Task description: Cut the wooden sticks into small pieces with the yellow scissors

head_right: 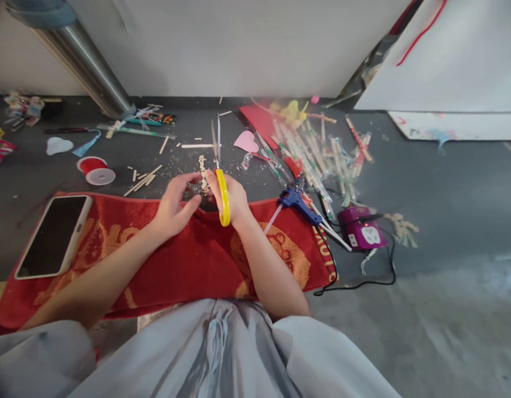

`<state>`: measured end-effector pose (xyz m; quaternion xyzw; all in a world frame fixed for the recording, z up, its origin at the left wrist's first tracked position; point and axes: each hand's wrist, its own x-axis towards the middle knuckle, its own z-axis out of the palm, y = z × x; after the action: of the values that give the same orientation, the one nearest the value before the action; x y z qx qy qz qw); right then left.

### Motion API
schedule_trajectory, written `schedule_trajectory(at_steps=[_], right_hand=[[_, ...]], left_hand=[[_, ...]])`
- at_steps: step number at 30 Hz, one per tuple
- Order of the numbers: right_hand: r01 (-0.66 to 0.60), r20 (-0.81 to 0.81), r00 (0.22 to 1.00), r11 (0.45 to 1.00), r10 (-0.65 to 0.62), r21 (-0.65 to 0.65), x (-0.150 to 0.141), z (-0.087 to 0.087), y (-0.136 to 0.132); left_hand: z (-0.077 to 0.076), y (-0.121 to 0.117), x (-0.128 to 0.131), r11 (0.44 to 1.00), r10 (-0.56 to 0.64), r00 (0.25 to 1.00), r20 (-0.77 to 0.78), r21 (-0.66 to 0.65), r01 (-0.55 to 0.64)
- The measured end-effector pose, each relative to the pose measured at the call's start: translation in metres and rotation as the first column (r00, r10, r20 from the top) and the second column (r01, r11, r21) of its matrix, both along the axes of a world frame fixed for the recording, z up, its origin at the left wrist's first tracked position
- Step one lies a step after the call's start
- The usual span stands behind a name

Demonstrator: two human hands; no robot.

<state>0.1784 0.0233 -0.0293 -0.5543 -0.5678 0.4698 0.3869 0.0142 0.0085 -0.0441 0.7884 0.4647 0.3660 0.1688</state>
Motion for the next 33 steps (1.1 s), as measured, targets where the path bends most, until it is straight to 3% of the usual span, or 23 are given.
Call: schedule_trajectory(at_steps=[3,6,16,25,33], right_hand=[[-0.037,-0.059,0.998,0.999,0.038,0.008,-0.005,-0.002,-0.002],[-0.091,-0.083,0.992,0.995,0.093,0.032,-0.008,-0.001,-0.004],[-0.121,-0.113,0.985,0.989,0.130,0.086,-0.015,-0.002,-0.009],[-0.115,-0.039,0.992,0.985,0.121,0.128,-0.014,-0.007,-0.010],[-0.095,-0.015,0.995,0.989,0.097,0.112,-0.014,-0.009,-0.010]], left_hand=[[-0.005,-0.004,0.006,0.989,-0.145,0.989,0.006,-0.020,0.145],[-0.008,-0.006,0.009,0.977,-0.210,0.978,0.014,-0.035,0.211],[-0.018,-0.006,0.006,0.966,-0.235,0.971,0.043,-0.104,0.239],[-0.029,-0.004,0.004,0.959,-0.270,0.958,0.100,-0.057,0.277],[-0.030,-0.004,0.004,0.955,-0.277,0.955,0.108,-0.077,0.285]])
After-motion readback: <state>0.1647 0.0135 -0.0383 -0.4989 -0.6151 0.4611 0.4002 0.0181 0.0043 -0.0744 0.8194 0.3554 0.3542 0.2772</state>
